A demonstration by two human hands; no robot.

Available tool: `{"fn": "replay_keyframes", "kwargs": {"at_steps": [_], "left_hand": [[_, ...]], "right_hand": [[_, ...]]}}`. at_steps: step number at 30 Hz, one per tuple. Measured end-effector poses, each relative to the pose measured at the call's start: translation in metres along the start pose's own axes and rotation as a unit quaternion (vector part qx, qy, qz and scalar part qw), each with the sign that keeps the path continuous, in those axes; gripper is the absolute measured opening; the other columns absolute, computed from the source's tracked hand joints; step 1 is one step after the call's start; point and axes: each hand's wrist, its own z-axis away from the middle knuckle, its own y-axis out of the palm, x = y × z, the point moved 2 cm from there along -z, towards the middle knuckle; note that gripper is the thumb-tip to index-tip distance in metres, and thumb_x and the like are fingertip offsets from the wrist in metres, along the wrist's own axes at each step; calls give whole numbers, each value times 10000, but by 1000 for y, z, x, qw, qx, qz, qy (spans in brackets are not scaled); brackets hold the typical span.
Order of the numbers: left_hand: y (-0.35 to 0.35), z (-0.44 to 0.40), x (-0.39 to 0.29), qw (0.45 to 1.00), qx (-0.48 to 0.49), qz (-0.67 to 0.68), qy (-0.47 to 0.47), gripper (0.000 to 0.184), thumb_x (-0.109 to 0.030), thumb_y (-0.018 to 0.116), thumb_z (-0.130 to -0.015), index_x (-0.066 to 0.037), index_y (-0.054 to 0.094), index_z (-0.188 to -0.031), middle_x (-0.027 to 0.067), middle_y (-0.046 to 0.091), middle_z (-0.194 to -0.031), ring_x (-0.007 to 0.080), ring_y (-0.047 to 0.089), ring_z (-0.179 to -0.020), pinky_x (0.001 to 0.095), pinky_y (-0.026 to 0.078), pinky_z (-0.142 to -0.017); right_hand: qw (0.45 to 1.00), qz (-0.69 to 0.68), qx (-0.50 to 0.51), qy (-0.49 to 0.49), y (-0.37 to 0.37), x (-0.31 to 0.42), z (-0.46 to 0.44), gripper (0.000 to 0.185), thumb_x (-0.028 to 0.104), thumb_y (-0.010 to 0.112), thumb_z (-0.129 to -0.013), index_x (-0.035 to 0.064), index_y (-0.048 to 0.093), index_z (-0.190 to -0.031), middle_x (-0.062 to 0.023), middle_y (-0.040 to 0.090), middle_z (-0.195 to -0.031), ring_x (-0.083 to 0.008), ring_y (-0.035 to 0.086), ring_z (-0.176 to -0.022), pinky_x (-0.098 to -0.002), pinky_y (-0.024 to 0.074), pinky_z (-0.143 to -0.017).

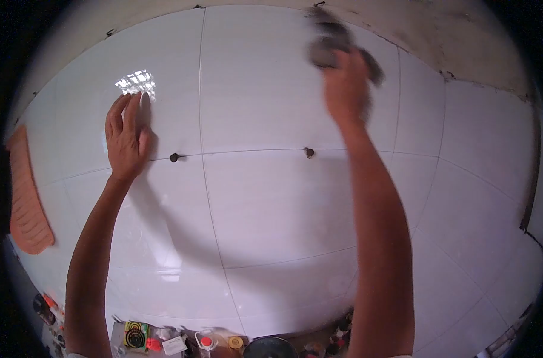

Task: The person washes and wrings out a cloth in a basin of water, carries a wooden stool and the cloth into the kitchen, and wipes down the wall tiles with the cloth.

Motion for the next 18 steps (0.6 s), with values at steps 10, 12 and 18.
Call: {"fn": "replay_keyframes", "kwargs": {"at_steps": [10,12,18], "left_hand": [[3,1,6,999,-6,-44,12,556,-114,463,-797,-157,487,-1351,131,439,-1351,301,389,-1295,437,307,-1095],[0,2,14,999,-7,-41,14,555,-117,454,-804,-161,481,-1356,127,439,-1354,297,383,-1304,435,302,-1102],[10,3,11,997,-5,-63,33,566,-149,418,-823,-179,449,-1388,113,441,-1356,286,383,-1308,427,279,-1122]], "right_hand": [[958,99,-21,268,-119,-89,209,397,158,549,-824,-68,469,-1140,-265,460,-1203,-409,420,-1150,-492,311,-1006],[968,81,73,227,-134,-73,217,457,261,619,-816,-49,492,-1126,-261,457,-1198,-399,407,-1164,-484,308,-1006],[893,82,100,430,-108,-97,112,744,569,696,-715,2,528,-1167,-264,403,-1273,-409,369,-1206,-508,321,-1015]]}}
